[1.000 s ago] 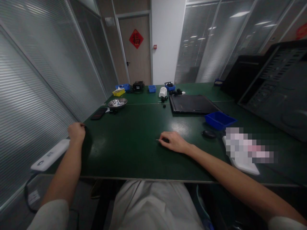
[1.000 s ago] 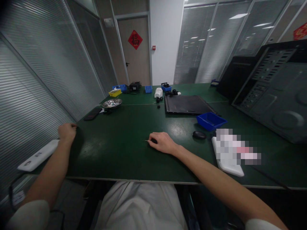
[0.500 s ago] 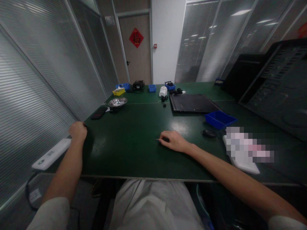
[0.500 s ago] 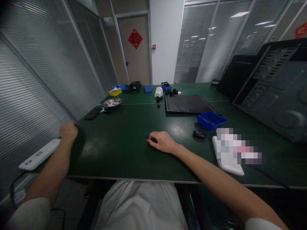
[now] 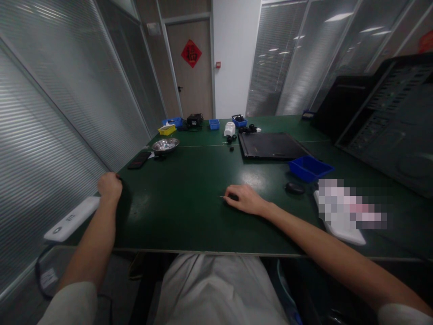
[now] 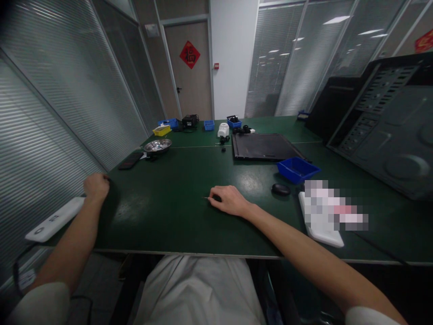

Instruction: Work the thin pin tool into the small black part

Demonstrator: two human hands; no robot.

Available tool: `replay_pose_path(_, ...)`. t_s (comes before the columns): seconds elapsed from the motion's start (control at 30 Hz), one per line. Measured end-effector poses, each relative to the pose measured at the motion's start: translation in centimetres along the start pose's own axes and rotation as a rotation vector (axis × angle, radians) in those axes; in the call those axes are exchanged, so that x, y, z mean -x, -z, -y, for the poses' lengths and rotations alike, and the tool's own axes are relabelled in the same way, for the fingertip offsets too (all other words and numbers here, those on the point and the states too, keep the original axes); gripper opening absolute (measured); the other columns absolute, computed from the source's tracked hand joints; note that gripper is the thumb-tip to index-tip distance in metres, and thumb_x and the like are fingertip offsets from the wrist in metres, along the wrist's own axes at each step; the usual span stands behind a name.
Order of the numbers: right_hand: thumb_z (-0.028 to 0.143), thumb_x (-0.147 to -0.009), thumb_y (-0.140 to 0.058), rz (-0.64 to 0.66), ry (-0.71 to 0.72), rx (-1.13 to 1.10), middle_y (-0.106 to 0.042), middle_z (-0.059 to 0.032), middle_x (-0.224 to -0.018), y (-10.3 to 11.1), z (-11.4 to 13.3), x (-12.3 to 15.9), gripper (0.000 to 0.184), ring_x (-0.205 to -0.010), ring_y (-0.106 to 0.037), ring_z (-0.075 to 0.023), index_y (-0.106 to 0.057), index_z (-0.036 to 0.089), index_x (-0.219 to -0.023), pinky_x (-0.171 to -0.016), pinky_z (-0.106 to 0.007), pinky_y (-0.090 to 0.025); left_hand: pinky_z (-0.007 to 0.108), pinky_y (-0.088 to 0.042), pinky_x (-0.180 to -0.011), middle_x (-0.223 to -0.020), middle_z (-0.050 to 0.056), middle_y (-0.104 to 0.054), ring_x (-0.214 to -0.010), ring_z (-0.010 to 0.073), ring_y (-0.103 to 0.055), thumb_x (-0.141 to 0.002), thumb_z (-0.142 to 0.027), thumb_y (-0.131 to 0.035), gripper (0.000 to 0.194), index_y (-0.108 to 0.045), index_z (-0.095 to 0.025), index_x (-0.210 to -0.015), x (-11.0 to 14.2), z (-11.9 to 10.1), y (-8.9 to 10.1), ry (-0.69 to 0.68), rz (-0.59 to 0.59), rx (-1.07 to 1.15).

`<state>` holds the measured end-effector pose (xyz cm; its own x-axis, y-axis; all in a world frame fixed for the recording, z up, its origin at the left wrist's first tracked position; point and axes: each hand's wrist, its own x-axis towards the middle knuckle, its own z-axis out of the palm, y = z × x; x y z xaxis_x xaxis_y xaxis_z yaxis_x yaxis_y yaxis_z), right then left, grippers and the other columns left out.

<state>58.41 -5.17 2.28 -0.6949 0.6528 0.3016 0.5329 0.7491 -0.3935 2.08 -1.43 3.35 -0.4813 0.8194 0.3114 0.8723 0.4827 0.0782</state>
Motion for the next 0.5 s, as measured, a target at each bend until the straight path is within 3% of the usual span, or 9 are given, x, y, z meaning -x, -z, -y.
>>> replay_pose_path(0.13,0.031,-0.099,-0.060,0.000,0.001,-0.007,-0.070,-0.0024,-0.092,0.0,0.0,0.0,0.014,-0.077,-0.064,-0.0155,-0.069,0.021,-0.098,-0.072,-0.027,-0.043,0.035,-0.045,-0.088,-0.108,0.019,-0.071,-0.099,0.0283,-0.062,-0.094,-0.018,-0.054,0.034,-0.076,-0.003,-0.116,-0.4,-0.8,-0.7,-0.083,0.008,0.050)
replay_pose_path(0.23,0.030,-0.099,-0.060,0.000,0.005,-0.005,-0.070,-0.0023,-0.093,0.0,0.0,0.0,0.013,-0.078,-0.064,-0.0153,-0.069,0.021,-0.099,-0.072,-0.027,-0.043,0.031,-0.046,-0.091,-0.109,0.014,-0.074,-0.102,0.0264,-0.065,-0.093,-0.021,-0.058,0.030,-0.078,-0.009,-0.113,-0.5,-3.3,-1.3,-0.185,0.041,0.133)
replay_pose_path(0.37,0.029,-0.098,-0.060,-0.011,0.006,-0.003,-0.070,-0.0017,-0.092,-0.1,-0.1,0.0,0.012,-0.077,-0.064,-0.0148,-0.069,0.021,-0.098,-0.071,-0.026,-0.042,0.030,-0.050,-0.091,-0.109,0.011,-0.074,-0.100,0.0254,-0.068,-0.091,-0.024,-0.063,0.024,-0.081,-0.013,-0.102,1.9,-9.5,-1.2,-0.442,0.134,0.407)
replay_pose_path(0.5,0.029,-0.098,-0.060,-0.020,-0.004,0.001,-0.070,-0.0016,-0.092,-0.2,-0.1,0.0,0.012,-0.077,-0.064,-0.0149,-0.068,0.021,-0.098,-0.071,-0.026,-0.042,0.032,-0.052,-0.092,-0.117,0.008,-0.071,-0.104,0.0221,-0.067,-0.095,-0.030,-0.063,0.024,-0.080,-0.019,-0.107,8.5,-16.6,0.0,-0.836,0.345,0.715)
